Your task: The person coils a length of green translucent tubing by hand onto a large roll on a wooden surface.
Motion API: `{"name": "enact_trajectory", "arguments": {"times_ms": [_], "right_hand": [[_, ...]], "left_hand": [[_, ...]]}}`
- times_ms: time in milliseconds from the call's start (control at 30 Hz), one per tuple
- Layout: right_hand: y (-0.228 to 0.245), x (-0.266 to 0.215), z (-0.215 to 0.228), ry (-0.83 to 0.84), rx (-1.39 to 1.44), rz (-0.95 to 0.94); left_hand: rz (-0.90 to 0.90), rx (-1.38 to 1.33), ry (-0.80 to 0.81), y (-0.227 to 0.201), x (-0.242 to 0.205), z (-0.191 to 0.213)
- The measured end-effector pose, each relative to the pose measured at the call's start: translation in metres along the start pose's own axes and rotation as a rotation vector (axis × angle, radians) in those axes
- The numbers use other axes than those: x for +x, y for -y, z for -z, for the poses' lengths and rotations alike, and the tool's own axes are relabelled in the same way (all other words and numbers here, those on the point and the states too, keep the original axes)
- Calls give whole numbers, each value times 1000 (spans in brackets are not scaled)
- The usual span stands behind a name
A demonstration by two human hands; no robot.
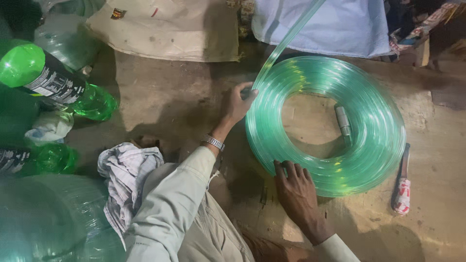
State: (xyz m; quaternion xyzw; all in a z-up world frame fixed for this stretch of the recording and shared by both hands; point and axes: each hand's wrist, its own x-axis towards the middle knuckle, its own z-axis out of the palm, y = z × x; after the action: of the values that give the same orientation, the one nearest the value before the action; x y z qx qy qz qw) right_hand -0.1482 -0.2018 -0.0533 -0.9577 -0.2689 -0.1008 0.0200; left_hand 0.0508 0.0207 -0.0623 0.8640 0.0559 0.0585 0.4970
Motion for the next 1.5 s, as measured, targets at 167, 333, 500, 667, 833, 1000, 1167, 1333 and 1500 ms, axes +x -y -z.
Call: {"name": "enact_trajectory", "arguments": {"times_ms": [167,333,500,667,833,1000,1167,1333,1500], "right_hand": [[1,1,-1,29,8,-4],[3,1,2,61,9,-1],[3,1,0,130,40,-25],[1,1,1,113,12,-7],[-2,2,3,68,51,14],[-20,17,10,101,130,31],[-102,85,27,74,329,-177],[-303,176,-35,-183,276,-230],[-302,297,61,-198,1054,-517]], "left_hand": [[-173,-214,-65,61,26,-40],[-174,-199,-113,72,32,-52],[-81,-144,-80,48,23,-39],[-149,-85,-118,57,24,-44],[-147,37,-132,64,24,-48],[-275,24,-198,81,38,-60],[-159,-48,10,34,47,-18],[-287,-109,81,16,61,-17],[-315,119,115,-6,56,-13]]}}
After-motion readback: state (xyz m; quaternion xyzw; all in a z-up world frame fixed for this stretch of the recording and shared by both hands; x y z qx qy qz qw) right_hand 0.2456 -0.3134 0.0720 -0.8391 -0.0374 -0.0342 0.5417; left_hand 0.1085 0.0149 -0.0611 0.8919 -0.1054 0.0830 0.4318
